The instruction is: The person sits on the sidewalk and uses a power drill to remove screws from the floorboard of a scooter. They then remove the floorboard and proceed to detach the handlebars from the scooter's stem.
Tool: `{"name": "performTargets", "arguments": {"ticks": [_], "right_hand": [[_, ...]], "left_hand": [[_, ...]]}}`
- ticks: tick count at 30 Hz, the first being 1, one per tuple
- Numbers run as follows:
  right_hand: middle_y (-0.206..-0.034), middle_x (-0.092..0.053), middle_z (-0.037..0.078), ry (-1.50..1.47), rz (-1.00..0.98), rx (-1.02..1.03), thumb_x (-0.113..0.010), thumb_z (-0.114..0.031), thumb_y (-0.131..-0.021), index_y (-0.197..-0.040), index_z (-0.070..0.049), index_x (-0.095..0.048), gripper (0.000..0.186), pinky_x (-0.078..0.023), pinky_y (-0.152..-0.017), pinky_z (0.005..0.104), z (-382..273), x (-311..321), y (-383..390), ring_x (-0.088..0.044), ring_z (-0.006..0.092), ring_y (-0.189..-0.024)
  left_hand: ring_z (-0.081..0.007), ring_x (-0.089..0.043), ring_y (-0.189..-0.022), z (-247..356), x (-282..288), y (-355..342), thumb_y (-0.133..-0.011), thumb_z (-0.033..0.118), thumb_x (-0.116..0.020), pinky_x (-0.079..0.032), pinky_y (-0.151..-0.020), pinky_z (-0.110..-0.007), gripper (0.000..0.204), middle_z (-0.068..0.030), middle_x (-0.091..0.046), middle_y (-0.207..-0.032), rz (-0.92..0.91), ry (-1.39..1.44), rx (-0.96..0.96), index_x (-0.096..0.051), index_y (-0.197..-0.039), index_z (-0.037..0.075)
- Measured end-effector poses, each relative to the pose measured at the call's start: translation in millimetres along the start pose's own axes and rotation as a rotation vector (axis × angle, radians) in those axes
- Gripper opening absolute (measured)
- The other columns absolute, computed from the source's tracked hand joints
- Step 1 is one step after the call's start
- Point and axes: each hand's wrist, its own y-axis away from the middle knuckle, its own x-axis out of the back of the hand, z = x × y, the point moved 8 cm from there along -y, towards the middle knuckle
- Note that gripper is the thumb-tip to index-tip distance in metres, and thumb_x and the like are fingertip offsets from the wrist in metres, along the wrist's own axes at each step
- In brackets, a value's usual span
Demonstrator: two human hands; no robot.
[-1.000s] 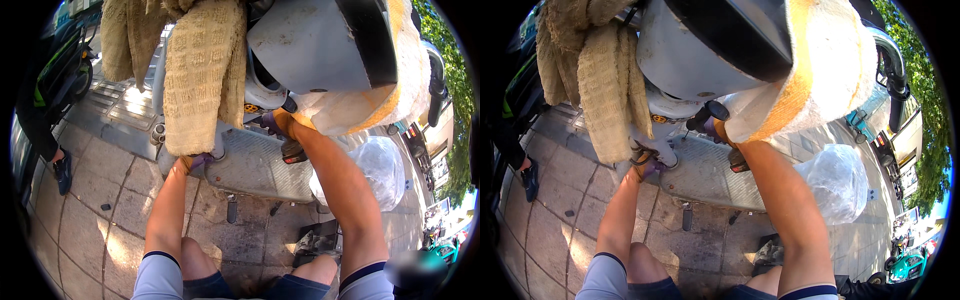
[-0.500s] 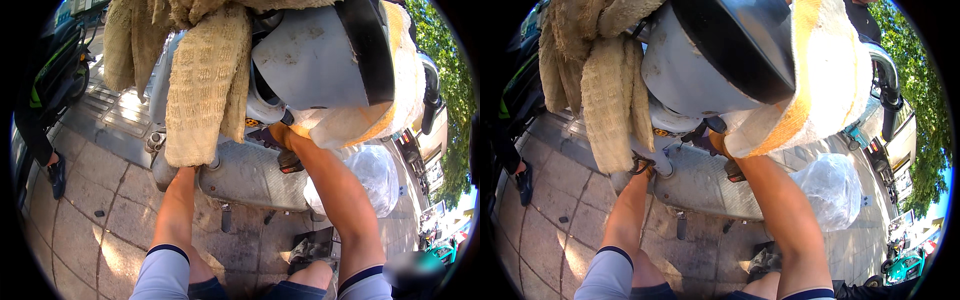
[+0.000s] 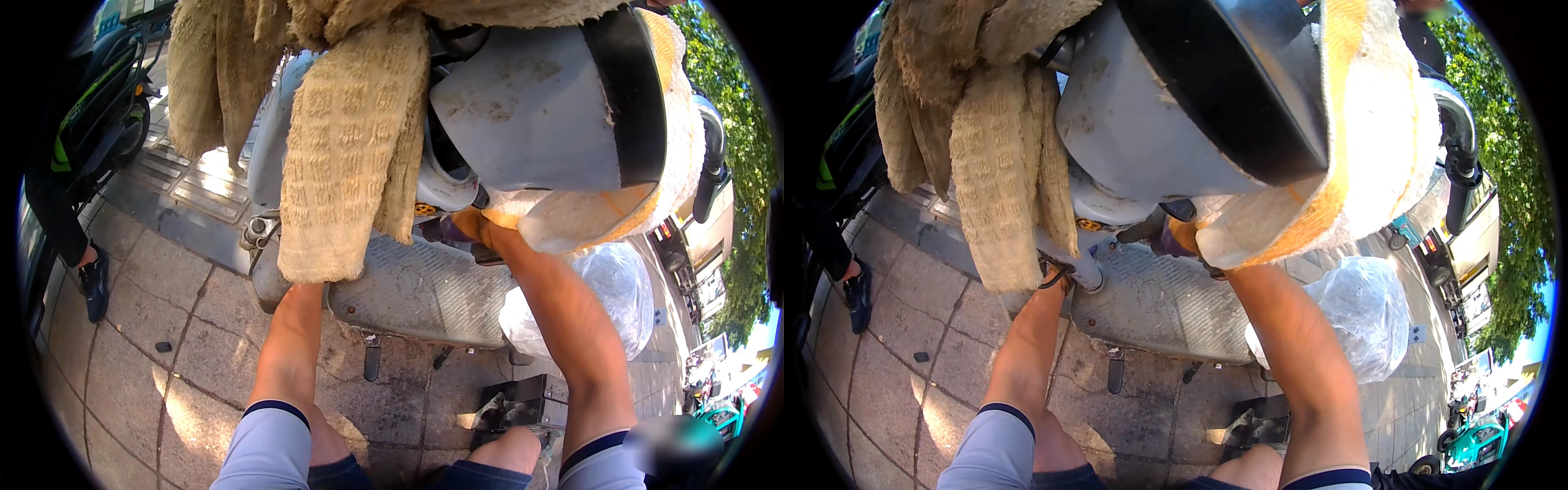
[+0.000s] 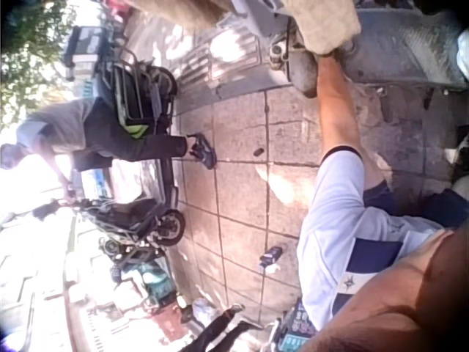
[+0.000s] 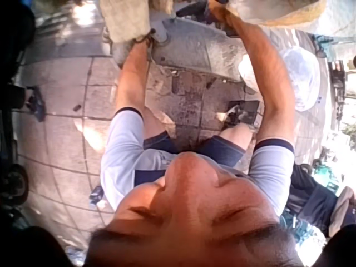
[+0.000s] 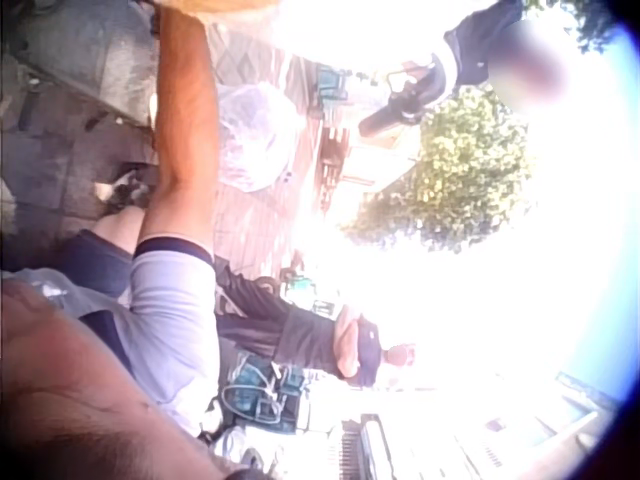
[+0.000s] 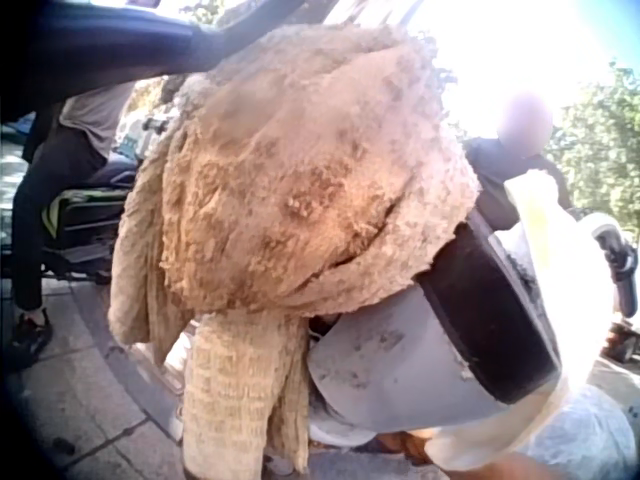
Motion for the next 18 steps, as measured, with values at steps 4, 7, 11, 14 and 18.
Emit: {"name": "performTargets", "arguments": {"ticks": [4, 7, 11, 14, 18], "right_hand": [[-0.089, -0.071, 0.009, -0.037, -0.082, -0.035, -0.070, -0.032, -0.088, -0.105, -0.010, -0.072, 0.028, -0.051, -0.076, 0.0375, 9, 13, 6, -0.064, 0.0221, -0.079], [-0.089, -0.071, 0.009, -0.046, -0.101, -0.057, -0.070, -0.032, -0.088, -0.105, -0.010, -0.072, 0.028, -0.051, -0.076, 0.0376, 14, 16, 7, -0.065, 0.0222, -0.079], [-0.089, -0.071, 0.010, -0.052, -0.113, -0.069, -0.070, -0.032, -0.088, -0.104, -0.010, -0.072, 0.028, -0.052, -0.076, 0.0378, 14, 18, 4, -0.065, 0.0224, -0.079], [-0.089, -0.071, 0.010, -0.051, -0.114, -0.076, -0.070, -0.032, -0.088, -0.104, -0.010, -0.072, 0.028, -0.052, -0.076, 0.0379, 15, 16, 2, -0.065, 0.0225, -0.080], [-0.089, -0.071, 0.010, -0.058, -0.109, -0.079, -0.070, -0.032, -0.088, -0.104, -0.010, -0.072, 0.028, -0.052, -0.077, 0.0381, 16, 17, 0, -0.065, 0.0226, -0.080]], "left_hand": [[-0.0245, -0.059, -0.125, -4, -1, 5, -0.102, 0.010, -0.054, -0.047, -0.106, -0.037, 0.037, -0.0134, -0.064, -0.135, -0.002, -0.012, 0.005, -0.056, -0.138, 0.001], [-0.0243, -0.059, -0.125, -4, -3, 6, -0.103, 0.011, -0.054, -0.047, -0.106, -0.037, 0.037, -0.0134, -0.064, -0.135, -0.006, -0.018, 0.009, -0.056, -0.138, 0.001], [-0.0240, -0.059, -0.125, -2, -2, 2, -0.103, 0.011, -0.054, -0.047, -0.106, -0.037, 0.037, -0.0133, -0.063, -0.135, -0.008, -0.026, 0.009, -0.056, -0.138, 0.001], [-0.0238, -0.059, -0.125, 1, -2, -4, -0.103, 0.011, -0.053, -0.047, -0.106, -0.037, 0.037, -0.0133, -0.063, -0.135, -0.012, -0.028, 0.011, -0.056, -0.138, 0.001], [-0.0235, -0.058, -0.125, 6, -4, -18, -0.104, 0.012, -0.053, -0.047, -0.106, -0.036, 0.036, -0.0133, -0.063, -0.135, -0.014, -0.048, 0.007, -0.056, -0.138, 0.001]]}}
